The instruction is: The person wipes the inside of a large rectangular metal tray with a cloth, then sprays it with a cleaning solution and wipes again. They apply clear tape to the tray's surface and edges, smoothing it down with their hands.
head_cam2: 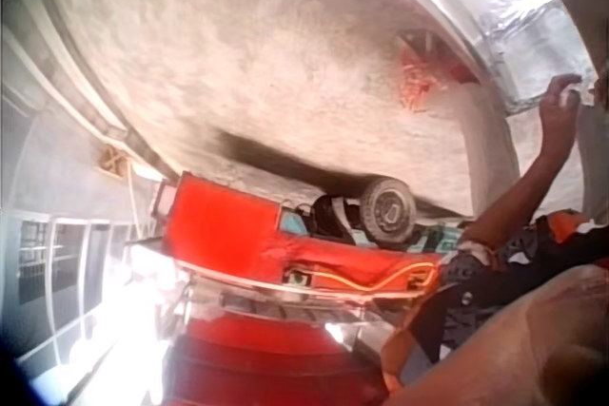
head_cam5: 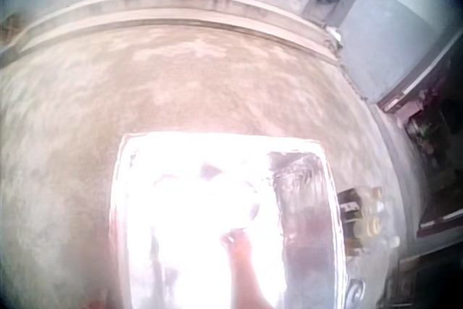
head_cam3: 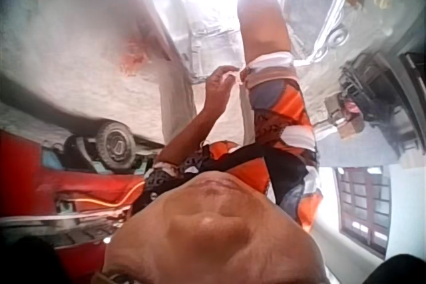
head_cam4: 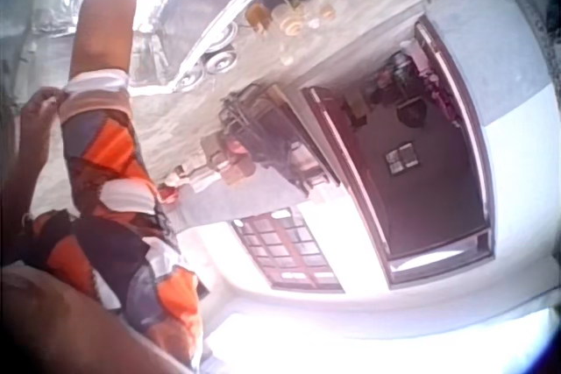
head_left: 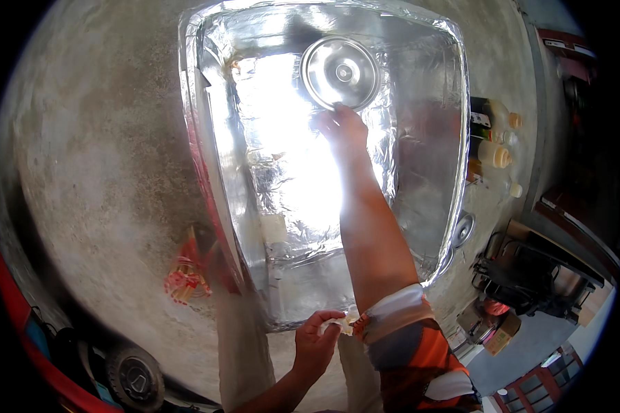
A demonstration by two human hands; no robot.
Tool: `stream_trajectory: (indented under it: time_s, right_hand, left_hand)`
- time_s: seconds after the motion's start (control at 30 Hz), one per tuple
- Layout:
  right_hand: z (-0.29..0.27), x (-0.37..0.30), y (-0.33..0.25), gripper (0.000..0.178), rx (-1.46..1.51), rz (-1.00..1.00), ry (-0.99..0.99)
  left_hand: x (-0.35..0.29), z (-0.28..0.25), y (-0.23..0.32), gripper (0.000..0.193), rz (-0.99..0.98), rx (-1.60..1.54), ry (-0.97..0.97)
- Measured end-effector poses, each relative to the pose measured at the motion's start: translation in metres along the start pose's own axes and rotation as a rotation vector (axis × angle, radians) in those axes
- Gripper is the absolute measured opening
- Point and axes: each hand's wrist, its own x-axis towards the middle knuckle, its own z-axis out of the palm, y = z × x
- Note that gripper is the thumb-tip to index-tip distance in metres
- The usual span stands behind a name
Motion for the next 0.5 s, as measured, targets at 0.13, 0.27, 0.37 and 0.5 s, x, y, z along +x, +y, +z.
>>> stream_trajectory:
  time_s: [0.13,0.27,0.37,0.5]
  right_hand:
    - [0.013,-0.007,-0.033,0.052,-0.303,0.037,0.010]
    - [0.011,-0.009,-0.026,0.050,-0.269,0.026,0.084]
    - [-0.005,-0.021,0.001,0.040,-0.527,0.008,0.122]
    - [-0.063,-0.075,0.061,0.033,0.058,0.221,0.144]
  left_hand:
    - [0.000,-0.003,0.002,0.015,-0.035,0.003,0.013]
    - [0.001,-0.006,0.000,0.015,0.027,0.088,0.016]
    - [0.002,-0.005,0.002,0.015,0.059,0.106,0.013]
    - [-0.001,-0.003,0.007,0.015,-0.004,0.066,0.009]
